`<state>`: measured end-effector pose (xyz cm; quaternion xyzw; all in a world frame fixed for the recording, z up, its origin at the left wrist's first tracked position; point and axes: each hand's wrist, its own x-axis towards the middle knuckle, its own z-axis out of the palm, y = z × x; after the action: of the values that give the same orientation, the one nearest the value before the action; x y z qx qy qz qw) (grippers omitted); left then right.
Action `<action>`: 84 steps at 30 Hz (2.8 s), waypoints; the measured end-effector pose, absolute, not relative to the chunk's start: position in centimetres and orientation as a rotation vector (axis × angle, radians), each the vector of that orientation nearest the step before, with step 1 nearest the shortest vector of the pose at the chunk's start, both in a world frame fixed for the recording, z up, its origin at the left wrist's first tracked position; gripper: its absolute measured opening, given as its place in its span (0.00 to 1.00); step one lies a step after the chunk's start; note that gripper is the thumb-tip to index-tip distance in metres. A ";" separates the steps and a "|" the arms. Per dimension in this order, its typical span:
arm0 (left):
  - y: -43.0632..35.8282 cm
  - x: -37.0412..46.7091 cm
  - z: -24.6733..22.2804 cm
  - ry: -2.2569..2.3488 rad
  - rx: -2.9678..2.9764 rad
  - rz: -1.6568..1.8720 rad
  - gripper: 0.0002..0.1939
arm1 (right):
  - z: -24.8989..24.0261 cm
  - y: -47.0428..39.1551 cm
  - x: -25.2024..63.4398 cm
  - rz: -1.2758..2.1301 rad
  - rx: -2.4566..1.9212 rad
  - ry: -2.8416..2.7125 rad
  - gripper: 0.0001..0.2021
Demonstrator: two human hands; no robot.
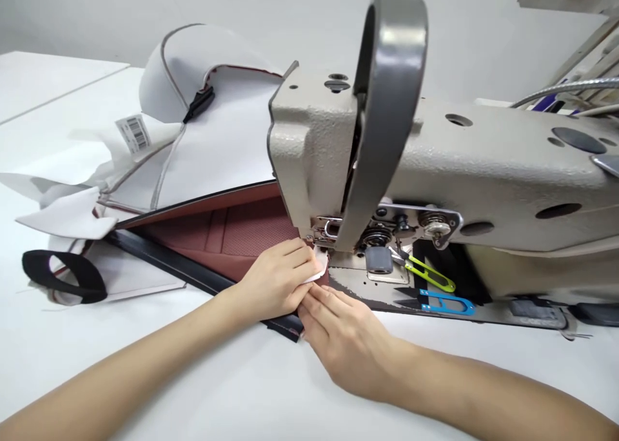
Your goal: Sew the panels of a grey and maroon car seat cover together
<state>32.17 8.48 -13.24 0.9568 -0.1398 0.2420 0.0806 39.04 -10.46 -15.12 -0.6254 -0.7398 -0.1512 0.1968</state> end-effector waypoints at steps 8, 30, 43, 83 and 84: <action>9.8 33.4 -12.9 -0.523 2.852 0.724 0.10 | -15.8 -9.2 39.6 -0.235 -1.882 -2.015 0.19; 9.6 32.1 -13.6 -0.408 2.625 0.479 0.13 | -15.4 -8.9 37.1 -0.197 -1.980 -2.133 0.38; 10.9 33.3 -13.4 -0.366 2.489 0.436 0.08 | -14.1 -9.6 37.3 -0.245 -1.824 -2.061 0.21; 12.0 34.5 -14.2 -0.515 2.589 0.656 0.07 | -14.4 -9.8 43.3 -0.231 -2.111 -1.721 0.15; 12.1 34.6 -14.2 -0.506 2.583 0.653 0.07 | -14.5 -9.8 43.3 -0.243 -2.099 -1.728 0.15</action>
<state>34.60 12.07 -14.23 0.9306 -0.1822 0.2351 0.2133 43.33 -9.77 -14.48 -0.7528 -0.6195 -0.0873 0.2045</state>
